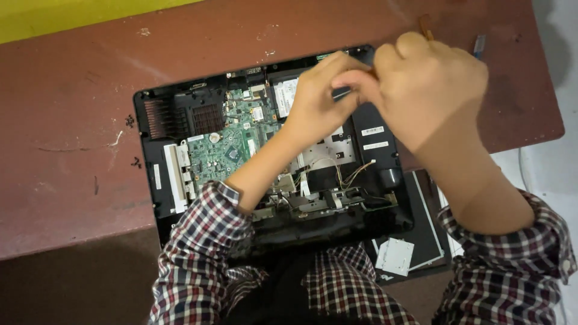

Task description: Removing a hard drive and other internal components from a computer chassis using a screwdriver.

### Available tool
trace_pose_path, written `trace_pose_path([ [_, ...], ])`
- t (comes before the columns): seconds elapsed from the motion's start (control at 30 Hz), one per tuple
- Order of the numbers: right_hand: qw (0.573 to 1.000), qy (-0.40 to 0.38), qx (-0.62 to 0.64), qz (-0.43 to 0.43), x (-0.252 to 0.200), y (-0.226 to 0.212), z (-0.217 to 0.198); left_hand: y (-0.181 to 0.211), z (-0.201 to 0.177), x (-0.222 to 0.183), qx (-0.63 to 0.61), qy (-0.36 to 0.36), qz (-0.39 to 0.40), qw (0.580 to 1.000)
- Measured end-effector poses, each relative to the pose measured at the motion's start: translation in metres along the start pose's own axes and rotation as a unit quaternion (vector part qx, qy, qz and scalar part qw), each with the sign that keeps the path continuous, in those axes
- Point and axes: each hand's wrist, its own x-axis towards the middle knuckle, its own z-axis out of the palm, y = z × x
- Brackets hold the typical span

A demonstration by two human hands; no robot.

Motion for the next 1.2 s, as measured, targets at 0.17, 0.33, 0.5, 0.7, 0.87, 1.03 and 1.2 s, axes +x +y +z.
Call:
trace_pose_path([
  [0.17,0.947,-0.108,0.3,-0.048,0.019,0.015,-0.066,-0.009,-0.016,-0.001,-0.033,-0.073,-0.068,0.994],
  [0.33,0.996,0.013,0.046,-0.07,0.003,0.015,-0.017,0.004,-0.021,-0.004,-0.129,-0.134,-0.106,0.977],
  [0.5,0.998,0.053,0.029,-0.033,0.002,0.002,-0.001,-0.006,-0.008,-0.007,-0.059,-0.017,-0.03,0.998],
  [0.7,0.957,-0.117,0.252,-0.085,0.008,0.012,-0.056,-0.027,-0.012,-0.023,-0.062,-0.079,-0.089,0.991],
  [0.87,0.998,0.007,0.022,-0.054,-0.007,0.008,0.007,-0.001,-0.011,-0.023,0.009,-0.073,-0.058,0.996],
  [1.03,0.997,0.009,-0.034,-0.062,-0.001,0.0,-0.013,0.0,0.0,-0.021,0.035,-0.024,-0.089,0.995],
  [1.2,0.949,-0.118,0.272,-0.104,0.003,0.009,-0.066,0.002,-0.012,-0.015,-0.001,-0.094,-0.067,0.993],
])
